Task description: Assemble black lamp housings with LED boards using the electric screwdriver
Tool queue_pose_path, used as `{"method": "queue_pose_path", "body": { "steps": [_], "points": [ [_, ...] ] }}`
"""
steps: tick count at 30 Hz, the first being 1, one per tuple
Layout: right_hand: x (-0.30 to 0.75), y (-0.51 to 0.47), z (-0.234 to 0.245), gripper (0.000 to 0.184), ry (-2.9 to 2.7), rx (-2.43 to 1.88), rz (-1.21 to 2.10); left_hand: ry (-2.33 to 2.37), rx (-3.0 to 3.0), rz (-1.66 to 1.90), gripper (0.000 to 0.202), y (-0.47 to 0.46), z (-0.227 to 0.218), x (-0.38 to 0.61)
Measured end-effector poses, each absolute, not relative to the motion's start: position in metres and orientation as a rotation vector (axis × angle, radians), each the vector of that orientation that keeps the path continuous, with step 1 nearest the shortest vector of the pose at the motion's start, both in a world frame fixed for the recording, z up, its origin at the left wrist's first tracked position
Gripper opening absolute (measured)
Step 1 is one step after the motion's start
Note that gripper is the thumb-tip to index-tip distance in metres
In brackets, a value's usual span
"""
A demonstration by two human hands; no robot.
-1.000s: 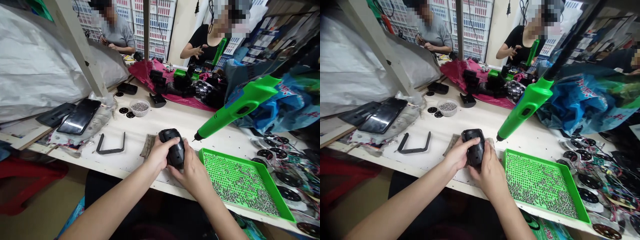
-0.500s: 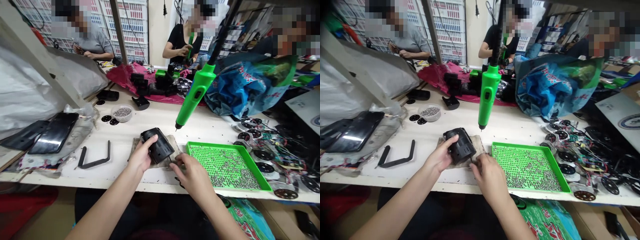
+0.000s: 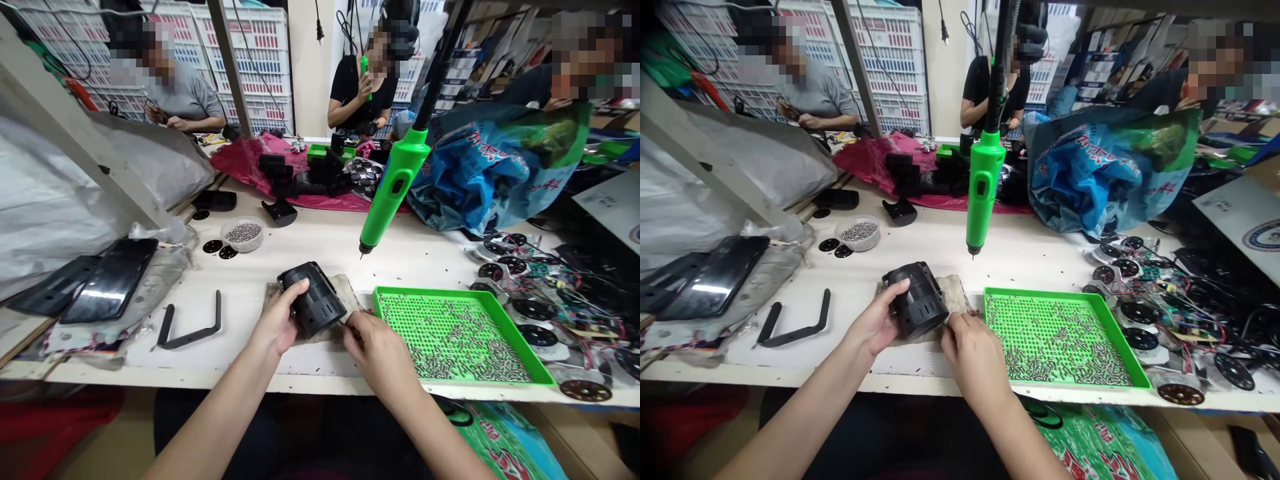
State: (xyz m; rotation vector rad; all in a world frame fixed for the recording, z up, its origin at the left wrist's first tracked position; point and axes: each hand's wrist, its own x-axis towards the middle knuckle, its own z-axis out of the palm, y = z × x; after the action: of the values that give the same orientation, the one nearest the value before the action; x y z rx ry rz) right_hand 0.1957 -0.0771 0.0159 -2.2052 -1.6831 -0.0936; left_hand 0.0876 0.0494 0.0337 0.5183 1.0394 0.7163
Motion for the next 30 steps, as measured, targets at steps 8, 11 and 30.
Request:
{"method": "queue_pose_path", "body": {
  "steps": [8, 11, 30],
  "points": [
    [0.193, -0.071, 0.018, 0.016, -1.701, -2.182, -0.083, 1.043, 0.514, 0.704, 0.017, 0.052, 0.029, 0.083],
    [0.2, -0.075, 0.026, 0.016, -1.703, -2.167, -0.016, 1.036, 0.51, 0.708, 0.021, 0.053, 0.027, 0.08],
    [0.194, -0.086, 0.006, 0.057, -1.095, -1.554, 0.794, 0.588, 0.748, 0.76, 0.074, -0.002, 0.022, 0.062]
  ]
}}
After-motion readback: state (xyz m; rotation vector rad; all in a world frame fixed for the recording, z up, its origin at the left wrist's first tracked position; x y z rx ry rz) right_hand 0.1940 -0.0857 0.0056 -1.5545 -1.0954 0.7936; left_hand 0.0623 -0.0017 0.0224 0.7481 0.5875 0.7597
